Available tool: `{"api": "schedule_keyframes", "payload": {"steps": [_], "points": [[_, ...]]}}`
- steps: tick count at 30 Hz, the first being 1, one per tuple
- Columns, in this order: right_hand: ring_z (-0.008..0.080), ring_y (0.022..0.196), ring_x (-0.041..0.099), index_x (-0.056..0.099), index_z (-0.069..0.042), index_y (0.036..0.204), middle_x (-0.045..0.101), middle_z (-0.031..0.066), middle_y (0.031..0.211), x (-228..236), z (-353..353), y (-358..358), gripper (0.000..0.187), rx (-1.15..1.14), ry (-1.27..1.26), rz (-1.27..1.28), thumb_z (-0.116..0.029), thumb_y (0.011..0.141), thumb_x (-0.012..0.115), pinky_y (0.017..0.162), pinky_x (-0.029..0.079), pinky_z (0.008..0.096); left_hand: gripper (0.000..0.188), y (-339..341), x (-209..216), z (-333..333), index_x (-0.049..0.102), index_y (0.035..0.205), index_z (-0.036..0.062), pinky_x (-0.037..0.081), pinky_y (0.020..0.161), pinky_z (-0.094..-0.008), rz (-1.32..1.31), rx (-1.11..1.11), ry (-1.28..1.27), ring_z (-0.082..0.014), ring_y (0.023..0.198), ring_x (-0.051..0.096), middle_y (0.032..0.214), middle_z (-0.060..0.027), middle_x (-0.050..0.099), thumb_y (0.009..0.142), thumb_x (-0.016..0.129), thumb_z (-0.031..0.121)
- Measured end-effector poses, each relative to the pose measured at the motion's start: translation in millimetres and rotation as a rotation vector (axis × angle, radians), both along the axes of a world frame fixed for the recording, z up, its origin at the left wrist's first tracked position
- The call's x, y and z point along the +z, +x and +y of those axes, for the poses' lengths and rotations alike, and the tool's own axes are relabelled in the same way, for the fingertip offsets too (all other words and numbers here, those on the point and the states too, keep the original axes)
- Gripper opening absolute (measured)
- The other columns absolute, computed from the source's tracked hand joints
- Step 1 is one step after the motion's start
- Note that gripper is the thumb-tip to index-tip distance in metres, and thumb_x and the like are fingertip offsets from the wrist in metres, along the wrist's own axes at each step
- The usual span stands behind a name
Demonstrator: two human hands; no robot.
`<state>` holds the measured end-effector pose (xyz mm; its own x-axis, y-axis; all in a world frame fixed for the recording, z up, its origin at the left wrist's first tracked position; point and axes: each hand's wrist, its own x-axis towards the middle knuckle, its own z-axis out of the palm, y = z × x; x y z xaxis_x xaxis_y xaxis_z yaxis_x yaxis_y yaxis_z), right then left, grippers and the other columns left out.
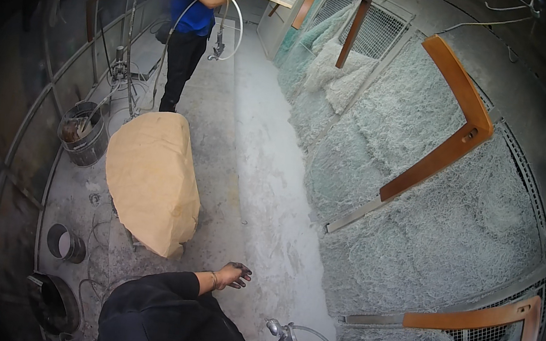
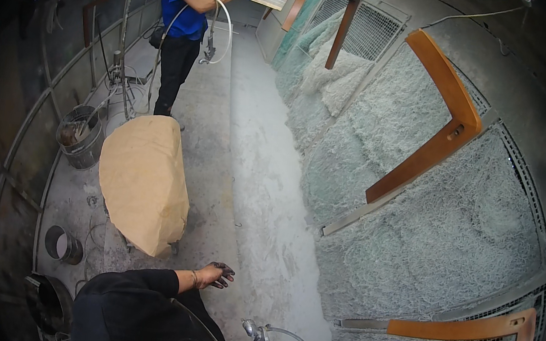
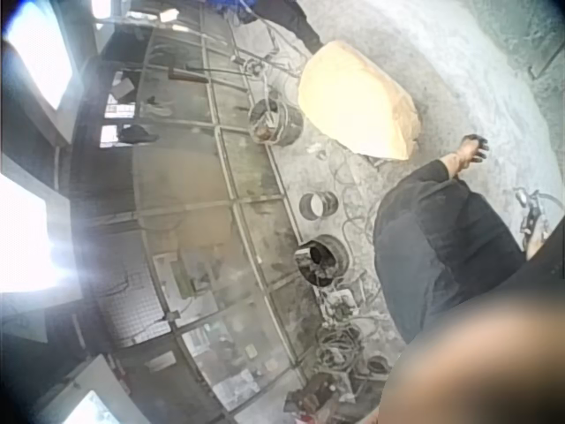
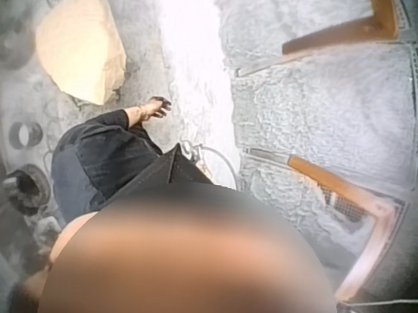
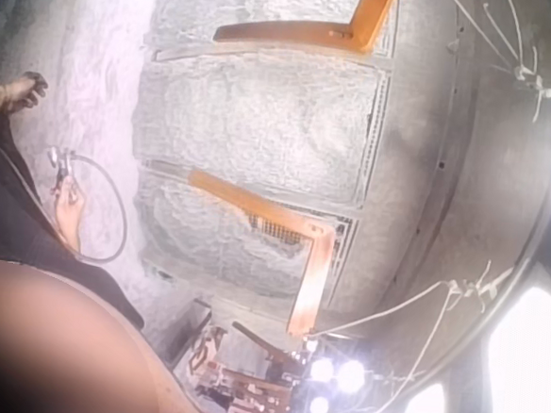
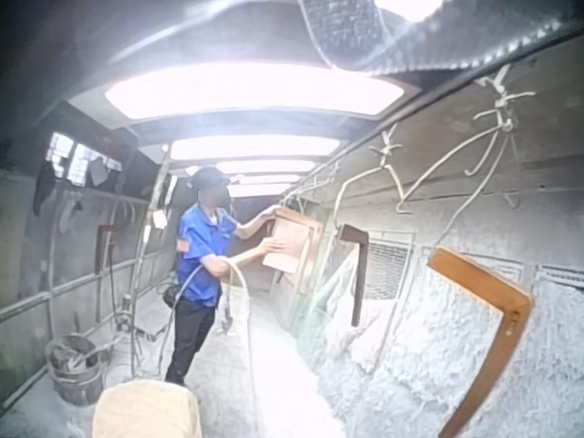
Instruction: The person uses a spray gun to apply finish to hanging wooden chair frames in a spray booth. They hold each frame with one hand while spraying with the other, rotating the frames to coat all sides. A coworker in the background also sprays other frames.
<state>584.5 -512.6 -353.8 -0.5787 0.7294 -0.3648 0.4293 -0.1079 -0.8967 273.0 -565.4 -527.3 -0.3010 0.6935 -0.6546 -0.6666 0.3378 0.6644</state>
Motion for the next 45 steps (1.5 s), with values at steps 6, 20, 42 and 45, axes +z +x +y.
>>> {"api": "schedule_keyframes", "payload": {"steps": [6, 20, 42, 45], "points": [[0.0102, 0.033, 0.038, 0.06, -0.004, 0.102, 0.06, 0.0064, 0.064, 0, -3, -3, 0.08, -0.006, 0.015, -0.001, -0.076, 0.095, 0.027, 0.032, 0.024, 0.0265, 0.029, 0, 0, -4, 0.06, 0.124, 0.0095, 0.054, 0.071, -0.0324, -0.005, 0.002, 0.002, -0.0179, 0.08, 0.067, 0.108, -0.0038, 0.069, 0.099, 0.049, 0.019], [0.0099, 0.067, 0.053, 0.066, -0.003, 0.083, 0.06, -0.0003, 0.072, 34, -18, -8, 0.042, -0.106, 0.072, 0.022, -0.035, 0.106, 0.052, 0.061, 0.041, 0.0272, 0.027, 1, 4, -1, 0.062, 0.12, 0.0098, 0.056, 0.068, -0.0311, -0.005, 0.005, -0.035, -0.018, 0.079, 0.069, 0.106, -0.0045, 0.07, 0.101, 0.044, 0.015], [0.0072, 0.045, 0.047, 0.065, -0.001, 0.076, 0.064, 0.0051, 0.067, -24, -30, -17, 0.052, -0.203, -0.032, 0.122, -0.046, 0.101, 0.056, 0.041, 0.032, 0.0234, 0.024, 2, -40, -23, 0.061, 0.109, 0.0074, 0.056, 0.071, -0.0342, -0.076, 0.2, -0.036, -0.0208, 0.078, 0.068, 0.091, -0.0065, 0.068, 0.105, 0.047, 0.027], [0.01, 0.06, 0.054, 0.068, 0.0, 0.083, 0.061, 0.0016, 0.067, -26, -26, -25, 0.032, -0.106, -0.156, 0.06, -0.027, 0.1, 0.062, 0.056, 0.043, 0.0259, 0.022, -2, -73, -47, 0.06, 0.109, 0.0062, 0.056, 0.078, -0.0352, -0.088, 0.186, -0.061, -0.0217, 0.087, 0.067, 0.098, -0.0089, 0.066, 0.106, 0.047, 0.024]]}}
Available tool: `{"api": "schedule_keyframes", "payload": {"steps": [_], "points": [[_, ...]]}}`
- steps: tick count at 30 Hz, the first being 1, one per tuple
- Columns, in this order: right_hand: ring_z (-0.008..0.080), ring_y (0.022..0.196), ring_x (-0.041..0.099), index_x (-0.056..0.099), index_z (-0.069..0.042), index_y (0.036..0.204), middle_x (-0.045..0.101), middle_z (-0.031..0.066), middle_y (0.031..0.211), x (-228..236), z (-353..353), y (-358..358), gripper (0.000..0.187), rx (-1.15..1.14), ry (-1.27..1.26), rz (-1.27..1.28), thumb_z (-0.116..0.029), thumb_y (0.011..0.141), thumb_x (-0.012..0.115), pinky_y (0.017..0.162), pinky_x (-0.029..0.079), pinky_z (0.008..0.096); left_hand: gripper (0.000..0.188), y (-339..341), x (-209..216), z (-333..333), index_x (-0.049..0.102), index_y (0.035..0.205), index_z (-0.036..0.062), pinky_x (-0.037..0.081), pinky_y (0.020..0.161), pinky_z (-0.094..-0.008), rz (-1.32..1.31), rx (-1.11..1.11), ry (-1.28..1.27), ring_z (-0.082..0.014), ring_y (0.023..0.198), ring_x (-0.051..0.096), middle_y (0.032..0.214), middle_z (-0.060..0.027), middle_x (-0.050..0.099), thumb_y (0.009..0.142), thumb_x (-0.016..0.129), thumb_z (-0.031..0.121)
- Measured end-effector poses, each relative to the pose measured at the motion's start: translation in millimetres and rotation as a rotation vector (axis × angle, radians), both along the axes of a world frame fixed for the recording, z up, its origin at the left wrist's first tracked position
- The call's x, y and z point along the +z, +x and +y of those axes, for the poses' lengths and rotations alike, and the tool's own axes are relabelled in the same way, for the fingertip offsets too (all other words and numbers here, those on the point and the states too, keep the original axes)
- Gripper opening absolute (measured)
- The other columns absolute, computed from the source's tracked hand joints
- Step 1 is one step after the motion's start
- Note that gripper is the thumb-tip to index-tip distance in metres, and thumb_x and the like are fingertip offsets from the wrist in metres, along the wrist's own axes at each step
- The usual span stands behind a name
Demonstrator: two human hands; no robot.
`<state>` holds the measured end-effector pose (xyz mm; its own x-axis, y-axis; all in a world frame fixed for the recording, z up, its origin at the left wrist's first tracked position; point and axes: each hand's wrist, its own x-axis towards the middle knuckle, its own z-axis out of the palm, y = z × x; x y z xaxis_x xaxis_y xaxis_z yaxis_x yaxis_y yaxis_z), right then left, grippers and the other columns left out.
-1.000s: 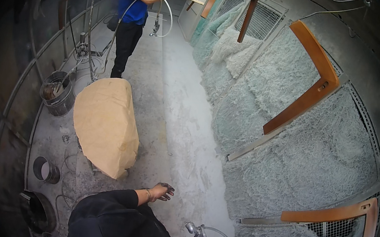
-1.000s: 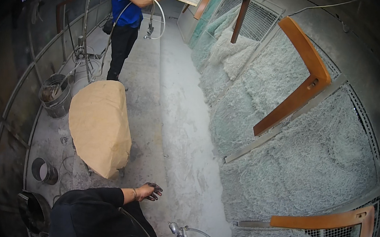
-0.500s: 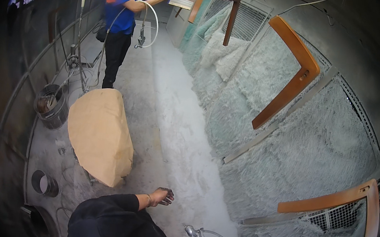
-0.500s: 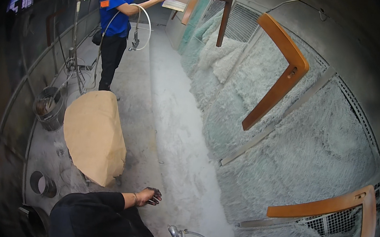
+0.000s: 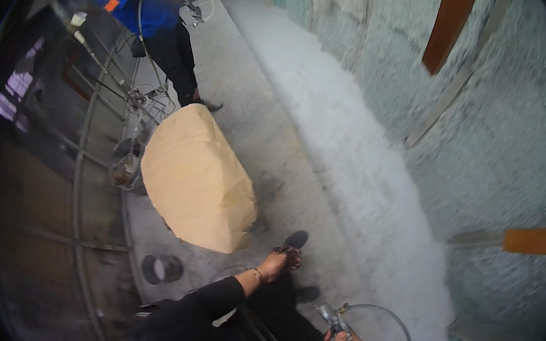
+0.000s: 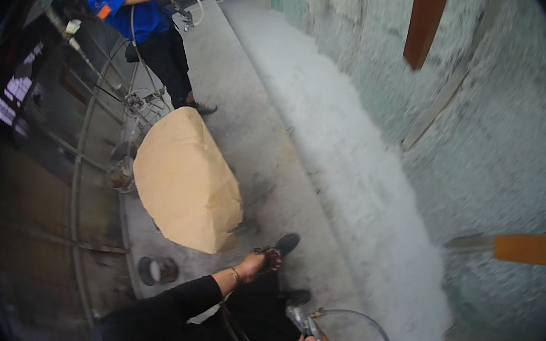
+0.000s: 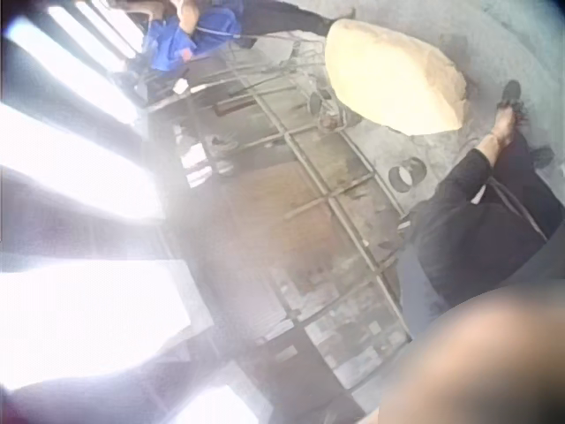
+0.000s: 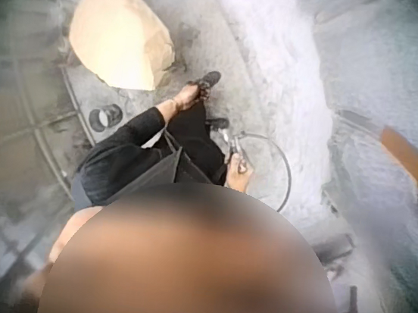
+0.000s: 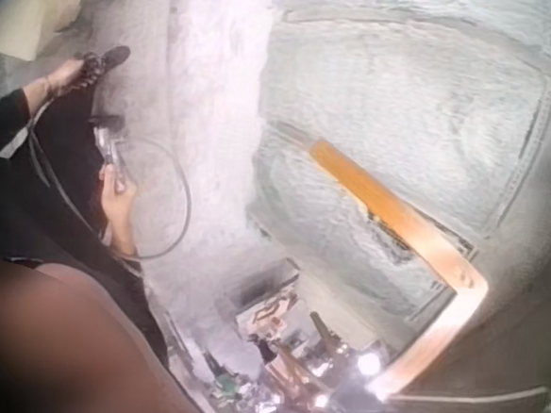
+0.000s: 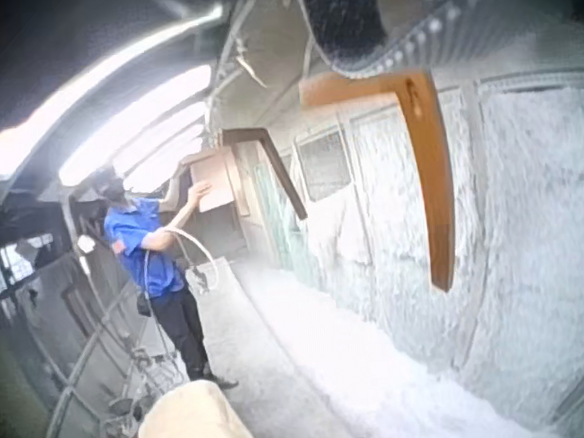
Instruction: The person uses a spray gun to apply finish to hanging wooden chair frames in a spray booth. They hold each frame with one hand while spraying with the other, rotating the frames to coat all sides. A coworker in the background also sprays other frames.
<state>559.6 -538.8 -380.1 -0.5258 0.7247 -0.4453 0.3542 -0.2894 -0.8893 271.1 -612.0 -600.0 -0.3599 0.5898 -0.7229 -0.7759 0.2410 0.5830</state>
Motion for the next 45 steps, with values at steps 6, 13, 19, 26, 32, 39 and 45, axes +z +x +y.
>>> {"api": "schedule_keyframes", "payload": {"steps": [6, 13, 19, 26, 32, 39, 45], "points": [[0.0123, 0.064, 0.059, 0.068, 0.0, 0.082, 0.063, 0.0037, 0.068, -35, -3, -30, 0.025, -0.043, -0.085, -0.073, -0.02, 0.097, 0.065, 0.06, 0.048, 0.0292, 0.014, -1, -51, -41, 0.06, 0.112, 0.0048, 0.056, 0.083, -0.0343, -0.047, -0.052, -0.17, -0.0217, 0.095, 0.066, 0.104, -0.0094, 0.066, 0.1, 0.056, 0.01], [0.0141, 0.069, 0.059, 0.07, 0.0, 0.092, 0.065, 0.0042, 0.075, -92, -14, -65, 0.022, -0.164, -0.391, -0.232, -0.022, 0.095, 0.068, 0.065, 0.048, 0.0302, 0.025, -30, -88, -41, 0.059, 0.12, 0.0021, 0.056, 0.091, -0.0345, 0.03, -0.312, -0.305, -0.0206, 0.105, 0.067, 0.116, -0.0085, 0.065, 0.099, 0.062, 0.015], [0.0163, 0.087, 0.063, 0.068, 0.004, 0.111, 0.07, 0.0076, 0.095, -145, -30, -116, 0.028, -0.237, -0.434, -0.2, -0.021, 0.099, 0.065, 0.078, 0.051, 0.0306, 0.022, -78, -112, -39, 0.058, 0.118, 0.005, 0.054, 0.085, -0.0299, 0.046, -0.481, -0.298, -0.0149, 0.097, 0.065, 0.107, -0.0054, 0.063, 0.099, 0.062, 0.015], [0.0175, 0.097, 0.063, 0.064, 0.006, 0.124, 0.07, 0.01, 0.107, -179, -35, -149, 0.034, -0.164, -0.416, -0.16, -0.015, 0.097, 0.067, 0.088, 0.05, 0.0304, 0.02, -129, -133, -45, 0.057, 0.118, 0.0061, 0.054, 0.081, -0.0289, -0.047, -0.52, -0.468, -0.014, 0.092, 0.063, 0.103, -0.0042, 0.062, 0.1, 0.06, 0.014], [0.017, 0.097, 0.063, 0.062, 0.007, 0.126, 0.069, 0.0106, 0.107, -188, -26, -150, 0.037, 0.174, 0.268, -0.091, -0.015, 0.096, 0.066, 0.088, 0.05, 0.0293, 0.019, -129, -135, -48, 0.057, 0.119, 0.0053, 0.055, 0.081, -0.0298, -0.017, -0.569, -0.317, -0.0145, 0.091, 0.063, 0.103, -0.0046, 0.062, 0.102, 0.057, 0.014], [0.0128, 0.072, 0.059, 0.069, 0.0, 0.092, 0.065, 0.0031, 0.077, -112, -9, -155, 0.022, -0.216, -0.291, -0.108, -0.021, 0.097, 0.066, 0.067, 0.047, 0.028, 0.026, -90, -112, -45, 0.057, 0.125, 0.0036, 0.055, 0.086, -0.0324, 0.071, -0.435, -0.19, -0.0175, 0.099, 0.064, 0.112, -0.0085, 0.065, 0.105, 0.051, 0.019], [0.0094, 0.059, 0.047, 0.07, -0.01, 0.083, 0.054, -0.0021, 0.065, -59, -6, -113, 0.028, -0.085, -0.084, -0.175, -0.031, 0.099, 0.063, 0.054, 0.037, 0.0285, 0.03, -43, -72, -21, 0.058, 0.125, 0.0035, 0.053, 0.087, -0.0327, 0.069, -0.314, 0.004, -0.0177, 0.1, 0.066, 0.109, -0.0074, 0.068, 0.108, 0.047, 0.025]]}}
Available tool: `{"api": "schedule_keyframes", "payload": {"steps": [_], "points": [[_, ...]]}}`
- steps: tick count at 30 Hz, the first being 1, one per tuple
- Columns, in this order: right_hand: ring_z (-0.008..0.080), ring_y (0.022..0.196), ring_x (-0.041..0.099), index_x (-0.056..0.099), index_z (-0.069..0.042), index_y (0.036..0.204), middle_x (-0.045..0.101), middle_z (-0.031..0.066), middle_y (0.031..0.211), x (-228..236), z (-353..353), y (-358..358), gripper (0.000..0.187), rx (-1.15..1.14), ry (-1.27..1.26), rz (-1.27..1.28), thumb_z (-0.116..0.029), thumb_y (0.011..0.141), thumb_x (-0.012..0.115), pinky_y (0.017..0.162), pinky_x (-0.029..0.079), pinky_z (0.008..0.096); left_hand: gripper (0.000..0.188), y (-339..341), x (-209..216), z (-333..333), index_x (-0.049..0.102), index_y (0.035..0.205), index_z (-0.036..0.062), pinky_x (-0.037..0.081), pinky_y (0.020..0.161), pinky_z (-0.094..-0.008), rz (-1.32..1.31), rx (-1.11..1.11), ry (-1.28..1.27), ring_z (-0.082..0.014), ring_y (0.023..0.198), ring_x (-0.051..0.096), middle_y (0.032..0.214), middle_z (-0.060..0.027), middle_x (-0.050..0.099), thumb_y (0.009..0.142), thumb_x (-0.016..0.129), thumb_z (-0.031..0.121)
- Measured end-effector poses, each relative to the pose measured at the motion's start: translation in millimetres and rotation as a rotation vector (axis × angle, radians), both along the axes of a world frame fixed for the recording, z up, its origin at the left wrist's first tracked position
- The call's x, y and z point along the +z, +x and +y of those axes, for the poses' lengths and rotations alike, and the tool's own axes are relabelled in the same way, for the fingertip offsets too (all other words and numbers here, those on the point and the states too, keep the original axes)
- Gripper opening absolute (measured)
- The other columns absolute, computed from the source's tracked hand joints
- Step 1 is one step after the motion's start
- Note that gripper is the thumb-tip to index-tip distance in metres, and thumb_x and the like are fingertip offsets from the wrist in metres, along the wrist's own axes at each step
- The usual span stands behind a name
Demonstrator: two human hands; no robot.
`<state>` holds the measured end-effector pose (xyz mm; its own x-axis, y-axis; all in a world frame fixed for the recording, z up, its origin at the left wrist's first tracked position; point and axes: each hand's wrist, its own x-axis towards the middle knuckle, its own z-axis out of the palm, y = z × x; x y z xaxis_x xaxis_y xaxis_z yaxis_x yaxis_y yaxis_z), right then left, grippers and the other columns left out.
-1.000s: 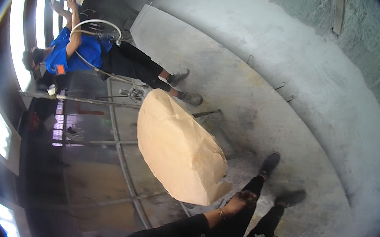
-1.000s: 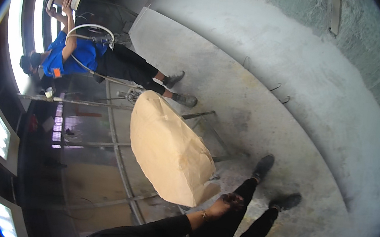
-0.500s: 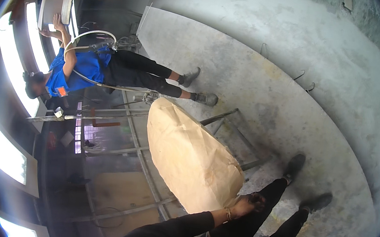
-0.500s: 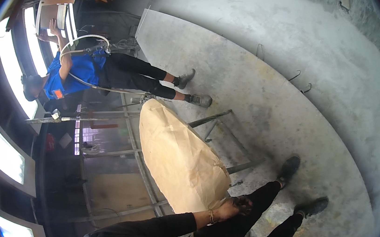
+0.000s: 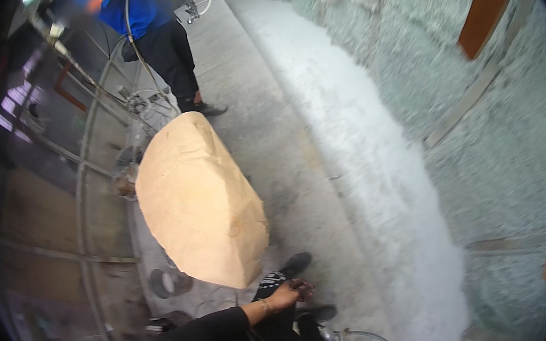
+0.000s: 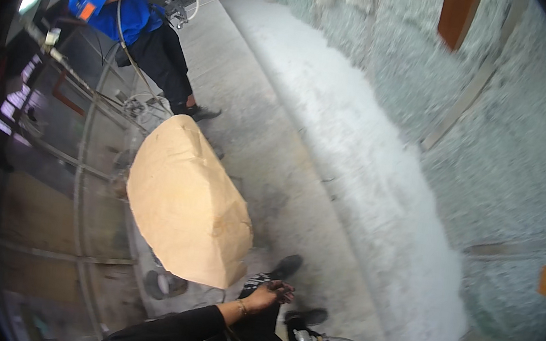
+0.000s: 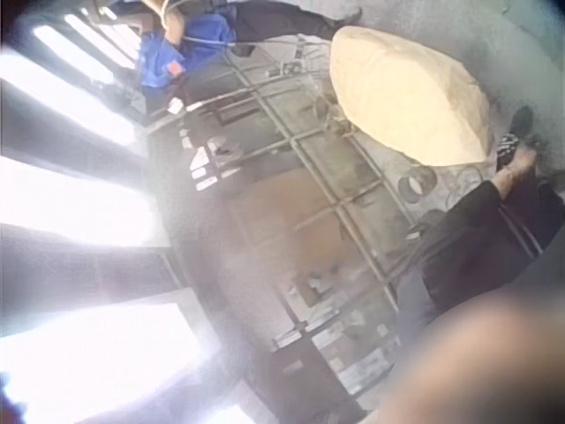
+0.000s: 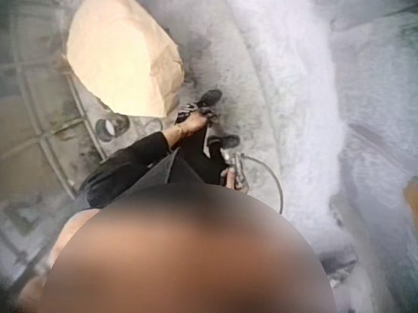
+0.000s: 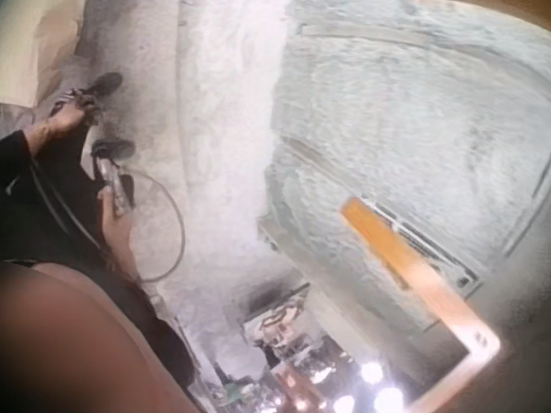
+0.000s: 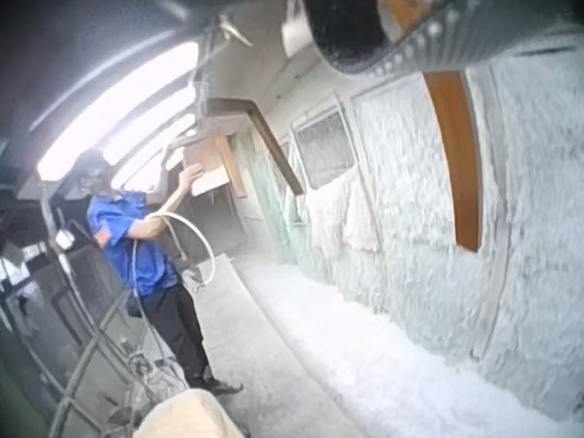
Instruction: The person uses a spray gun to apply finish to hanging wooden chair frames in a spray booth. They hold each frame with one hand while spraying with the other, rotating the frames to coat all sides. A coworker in the background also sprays other frames.
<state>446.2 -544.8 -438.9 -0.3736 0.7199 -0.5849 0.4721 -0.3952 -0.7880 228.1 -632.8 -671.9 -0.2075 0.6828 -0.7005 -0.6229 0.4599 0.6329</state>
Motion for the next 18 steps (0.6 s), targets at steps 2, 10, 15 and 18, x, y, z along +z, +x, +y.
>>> {"api": "schedule_keyframes", "payload": {"steps": [2, 10, 15, 18], "points": [[0.0102, 0.056, 0.047, 0.069, -0.009, 0.08, 0.056, -0.0017, 0.065, 22, 2, 16, 0.034, 0.06, -0.029, 0.033, -0.036, 0.1, 0.062, 0.051, 0.036, 0.0293, 0.027, 14, 21, 4, 0.059, 0.124, 0.004, 0.054, 0.083, -0.032, 0.016, 0.088, 0.128, -0.0186, 0.096, 0.067, 0.109, -0.0086, 0.069, 0.107, 0.049, 0.022], [0.0109, 0.082, 0.064, 0.068, 0.005, 0.109, 0.069, 0.0041, 0.085, 79, 13, 56, 0.03, 0.073, 0.086, 0.263, -0.023, 0.102, 0.061, 0.08, 0.051, 0.0267, 0.028, 24, 114, -10, 0.056, 0.124, 0.0086, 0.052, 0.078, -0.0318, 0.189, 0.266, 0.16, -0.0185, 0.09, 0.069, 0.11, -0.0086, 0.069, 0.105, 0.054, 0.029], [0.0079, 0.075, 0.06, 0.07, 0.002, 0.103, 0.068, 0.0018, 0.082, 113, 2, 62, 0.03, 0.164, 0.325, 0.364, -0.027, 0.102, 0.061, 0.071, 0.048, 0.0245, 0.031, 14, 138, -33, 0.054, 0.126, 0.0086, 0.053, 0.077, -0.0327, 0.208, 0.396, 0.138, -0.0217, 0.088, 0.07, 0.113, -0.0101, 0.068, 0.103, 0.056, 0.03], [0.0031, 0.057, 0.049, 0.073, -0.003, 0.091, 0.062, -0.0039, 0.071, 131, -11, 69, 0.035, 0.138, 0.303, 0.37, -0.033, 0.102, 0.06, 0.053, 0.037, 0.022, 0.031, 8, 145, -35, 0.056, 0.123, 0.0071, 0.053, 0.078, -0.0332, 0.23, 0.392, 0.18, -0.0233, 0.091, 0.071, 0.114, -0.0111, 0.068, 0.103, 0.057, 0.03]]}}
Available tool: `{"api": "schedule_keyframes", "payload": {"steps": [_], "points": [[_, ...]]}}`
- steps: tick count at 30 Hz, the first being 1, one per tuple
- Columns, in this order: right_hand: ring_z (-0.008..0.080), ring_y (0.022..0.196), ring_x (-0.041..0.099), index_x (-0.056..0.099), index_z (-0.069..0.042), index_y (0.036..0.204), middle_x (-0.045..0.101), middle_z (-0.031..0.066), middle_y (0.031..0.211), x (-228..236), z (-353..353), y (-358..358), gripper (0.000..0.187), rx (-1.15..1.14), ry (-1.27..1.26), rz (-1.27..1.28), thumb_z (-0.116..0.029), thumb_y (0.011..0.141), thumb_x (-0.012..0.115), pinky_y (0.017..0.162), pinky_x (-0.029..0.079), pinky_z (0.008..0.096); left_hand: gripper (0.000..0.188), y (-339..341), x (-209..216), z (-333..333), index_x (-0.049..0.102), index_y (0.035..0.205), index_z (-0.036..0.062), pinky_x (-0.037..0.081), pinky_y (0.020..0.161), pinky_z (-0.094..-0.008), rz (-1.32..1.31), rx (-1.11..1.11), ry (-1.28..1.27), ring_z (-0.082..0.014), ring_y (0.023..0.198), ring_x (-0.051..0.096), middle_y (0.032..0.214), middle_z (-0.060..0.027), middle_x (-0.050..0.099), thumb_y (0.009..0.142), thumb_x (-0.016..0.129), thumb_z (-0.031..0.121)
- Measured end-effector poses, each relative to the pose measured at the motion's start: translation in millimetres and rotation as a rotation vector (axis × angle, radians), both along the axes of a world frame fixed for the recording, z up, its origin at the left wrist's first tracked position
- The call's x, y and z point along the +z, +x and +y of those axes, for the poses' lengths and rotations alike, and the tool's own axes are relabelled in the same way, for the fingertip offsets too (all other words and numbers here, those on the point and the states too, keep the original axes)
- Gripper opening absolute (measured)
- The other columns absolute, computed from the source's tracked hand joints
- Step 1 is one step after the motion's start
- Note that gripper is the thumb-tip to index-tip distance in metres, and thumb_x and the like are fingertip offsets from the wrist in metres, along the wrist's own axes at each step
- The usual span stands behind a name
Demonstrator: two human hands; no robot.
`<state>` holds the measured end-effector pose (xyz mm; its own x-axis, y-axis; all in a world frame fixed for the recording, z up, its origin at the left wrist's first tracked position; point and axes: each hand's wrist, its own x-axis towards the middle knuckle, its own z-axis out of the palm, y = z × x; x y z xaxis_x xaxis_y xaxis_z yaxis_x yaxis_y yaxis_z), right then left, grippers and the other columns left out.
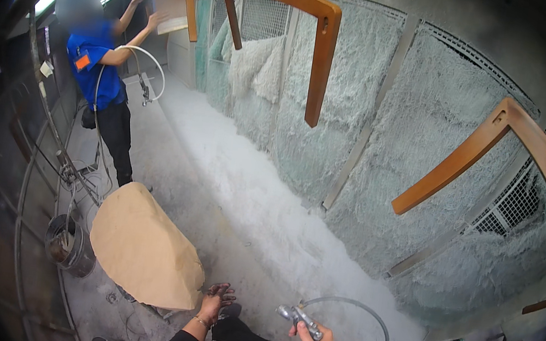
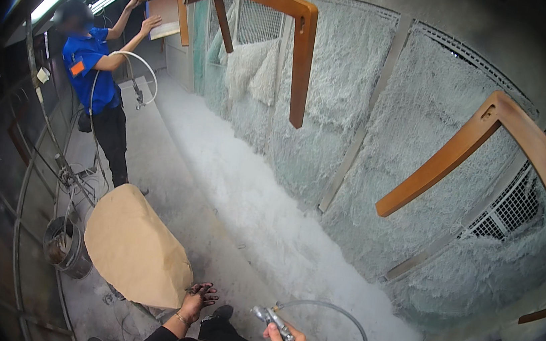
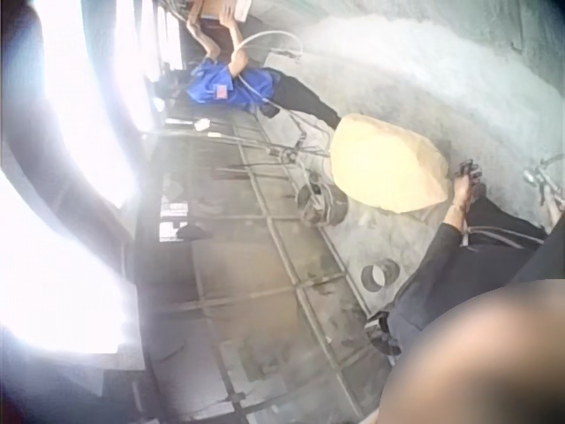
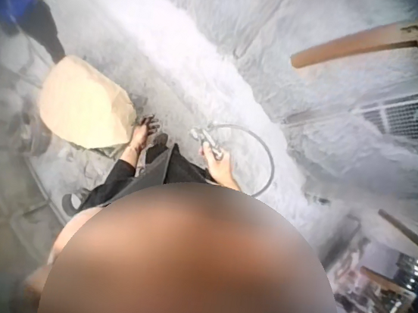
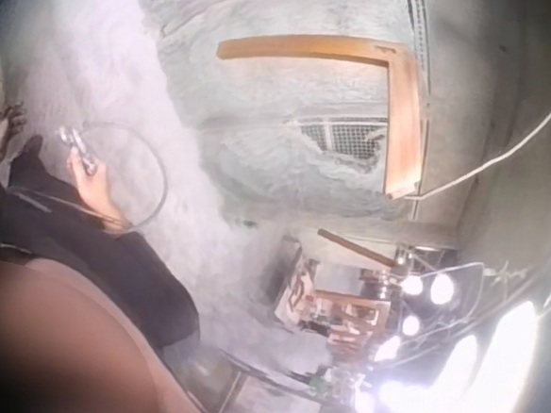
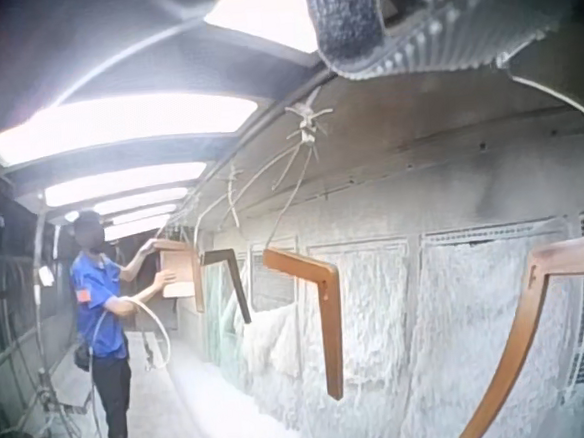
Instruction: The person uses a spray gun to apply finish to hanging wooden chair frames in a spray booth. They hold each frame with one hand while spraying with the other, rotating the frames to coat all sides. A coworker in the background also sprays other frames.
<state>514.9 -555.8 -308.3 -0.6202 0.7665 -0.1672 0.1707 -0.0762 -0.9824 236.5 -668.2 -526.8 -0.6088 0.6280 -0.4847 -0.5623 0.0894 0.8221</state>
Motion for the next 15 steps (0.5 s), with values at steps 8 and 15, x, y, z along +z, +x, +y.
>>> {"api": "schedule_keyframes", "payload": {"steps": [8, 15], "points": [[0.0036, 0.05, 0.045, 0.073, -0.002, 0.092, 0.063, -0.0018, 0.067, -4, -8, -4, 0.04, 0.028, -0.233, -0.067, -0.039, 0.1, 0.06, 0.048, 0.034, 0.0232, 0.016, -22, 17, 39, 0.061, 0.114, 0.0034, 0.056, 0.082, -0.0337, 0.136, -0.002, 0.113, -0.0242, 0.094, 0.071, 0.11, -0.0131, 0.069, 0.101, 0.057, 0.012], [0.0038, 0.049, 0.044, 0.073, -0.002, 0.092, 0.062, -0.0014, 0.067, -22, 7, -21, 0.04, -0.023, -0.121, -0.041, -0.039, 0.1, 0.06, 0.047, 0.033, 0.0237, 0.024, -29, 41, 69, 0.058, 0.12, 0.0021, 0.055, 0.08, -0.0337, 0.094, -0.054, 0.028, -0.0234, 0.094, 0.07, 0.113, -0.0129, 0.069, 0.102, 0.059, 0.018]]}}
